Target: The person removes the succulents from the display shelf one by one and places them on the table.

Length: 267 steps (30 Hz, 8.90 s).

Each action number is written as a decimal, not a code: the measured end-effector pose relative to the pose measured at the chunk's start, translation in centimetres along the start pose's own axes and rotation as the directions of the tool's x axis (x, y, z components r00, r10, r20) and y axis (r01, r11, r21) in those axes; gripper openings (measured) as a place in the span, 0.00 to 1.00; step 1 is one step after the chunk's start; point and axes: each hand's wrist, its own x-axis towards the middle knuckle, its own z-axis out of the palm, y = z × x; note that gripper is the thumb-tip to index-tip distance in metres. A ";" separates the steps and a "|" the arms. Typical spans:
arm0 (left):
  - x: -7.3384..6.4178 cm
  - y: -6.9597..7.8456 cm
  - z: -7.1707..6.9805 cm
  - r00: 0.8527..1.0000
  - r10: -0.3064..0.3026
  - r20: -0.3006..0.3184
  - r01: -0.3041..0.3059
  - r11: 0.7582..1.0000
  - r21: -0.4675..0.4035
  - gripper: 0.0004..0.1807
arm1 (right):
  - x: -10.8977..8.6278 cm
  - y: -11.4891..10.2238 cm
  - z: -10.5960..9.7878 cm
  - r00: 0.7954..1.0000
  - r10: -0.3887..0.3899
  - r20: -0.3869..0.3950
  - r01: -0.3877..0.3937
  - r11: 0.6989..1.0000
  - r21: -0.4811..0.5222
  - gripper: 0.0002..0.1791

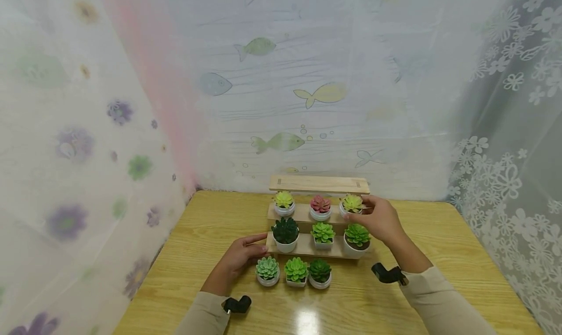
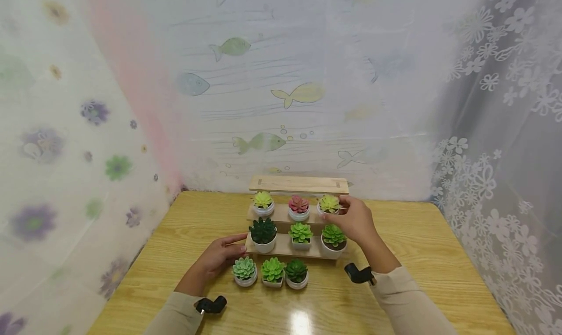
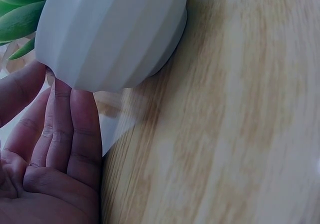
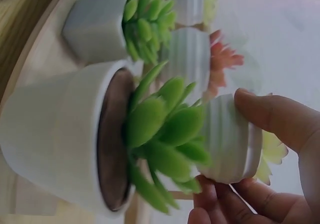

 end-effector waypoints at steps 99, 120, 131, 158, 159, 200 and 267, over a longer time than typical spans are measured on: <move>0.3 0.4 0.4 0.999 0.034 -0.008 -0.033 0.997 0.075 0.31 | -9.4 8.1 8.9 0.989 0.146 0.011 -0.146 0.985 0.095 0.41; 0.6 -0.3 0.2 1.000 0.001 -0.016 -0.001 1.000 0.017 0.31 | -9.4 8.2 9.2 0.992 0.125 0.014 -0.126 0.991 0.053 0.43; 0.4 -0.1 0.3 1.000 0.009 -0.012 -0.009 1.000 0.020 0.29 | -9.5 8.1 9.6 0.994 0.110 0.012 -0.111 0.993 0.027 0.42; 0.7 -0.2 0.2 1.000 -0.006 -0.020 0.006 1.000 0.005 0.30 | -10.1 8.2 8.3 0.996 0.092 0.005 -0.092 0.995 0.027 0.43; 0.7 -0.2 0.2 1.000 -0.008 -0.020 0.008 1.000 0.004 0.30 | -10.3 8.0 8.1 0.997 0.079 0.004 -0.079 0.997 0.014 0.42; 0.5 -0.1 0.3 1.000 0.005 -0.004 -0.005 1.000 0.015 0.30 | -6.0 -1.7 3.8 0.922 -0.318 -0.221 0.307 0.948 -0.086 0.36; 0.5 0.1 0.3 1.000 -0.008 -0.012 0.008 1.000 0.001 0.29 | 1.6 -3.3 7.8 0.969 -0.147 -0.199 0.072 0.936 -0.343 0.36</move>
